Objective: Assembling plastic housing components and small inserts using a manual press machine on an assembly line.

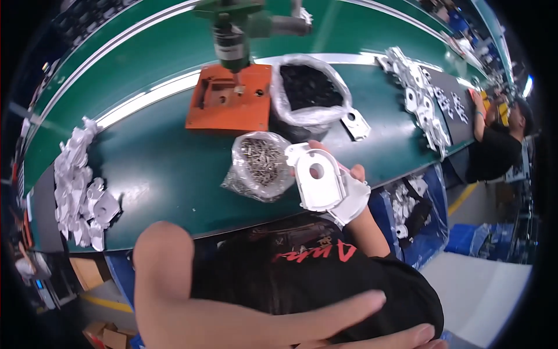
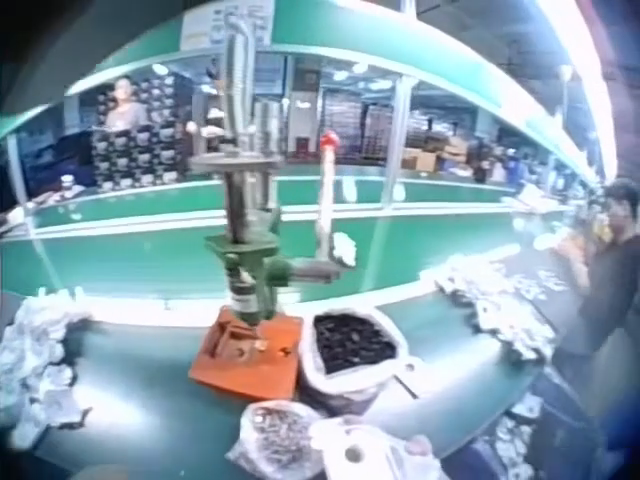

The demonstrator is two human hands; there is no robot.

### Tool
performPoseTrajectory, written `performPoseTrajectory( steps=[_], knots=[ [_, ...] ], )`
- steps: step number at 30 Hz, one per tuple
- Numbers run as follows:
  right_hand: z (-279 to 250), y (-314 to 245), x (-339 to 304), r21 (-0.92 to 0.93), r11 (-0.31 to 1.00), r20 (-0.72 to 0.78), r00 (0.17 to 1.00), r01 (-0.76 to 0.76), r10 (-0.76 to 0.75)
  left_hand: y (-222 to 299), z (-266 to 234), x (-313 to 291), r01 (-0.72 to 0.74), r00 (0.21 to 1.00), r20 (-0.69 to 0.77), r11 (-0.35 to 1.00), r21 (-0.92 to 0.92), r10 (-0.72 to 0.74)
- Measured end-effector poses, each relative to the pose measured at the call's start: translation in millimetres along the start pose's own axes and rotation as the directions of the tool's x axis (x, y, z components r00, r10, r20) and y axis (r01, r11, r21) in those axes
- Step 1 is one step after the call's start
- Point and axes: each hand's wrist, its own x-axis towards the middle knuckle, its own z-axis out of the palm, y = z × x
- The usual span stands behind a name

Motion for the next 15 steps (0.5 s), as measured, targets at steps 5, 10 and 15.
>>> performPoseTrajectory(
  steps=[5, 10, 15],
  knots=[
    [2, 1, -3, 0.113, 0.994, 0.101, 0.995, -0.001, -0.01, 8, 8, -17, 0.077, 0.996, -0.041, 0.994, 0.071, -0.075],
    [-6, -3, -3, 0.161, 0.987, 0.007, 1.0, 0.014, -0.015, 27, 5, -28, 0.193, 0.981, -0.081, 0.943, 0.272, -0.177],
    [-5, -7, -15, -0.049, 0.995, -0.107, 0.99, 0.083, -0.087, 39, -3, -37, 0.222, 0.975, -0.082, 0.886, 0.407, -0.207]
  ],
)
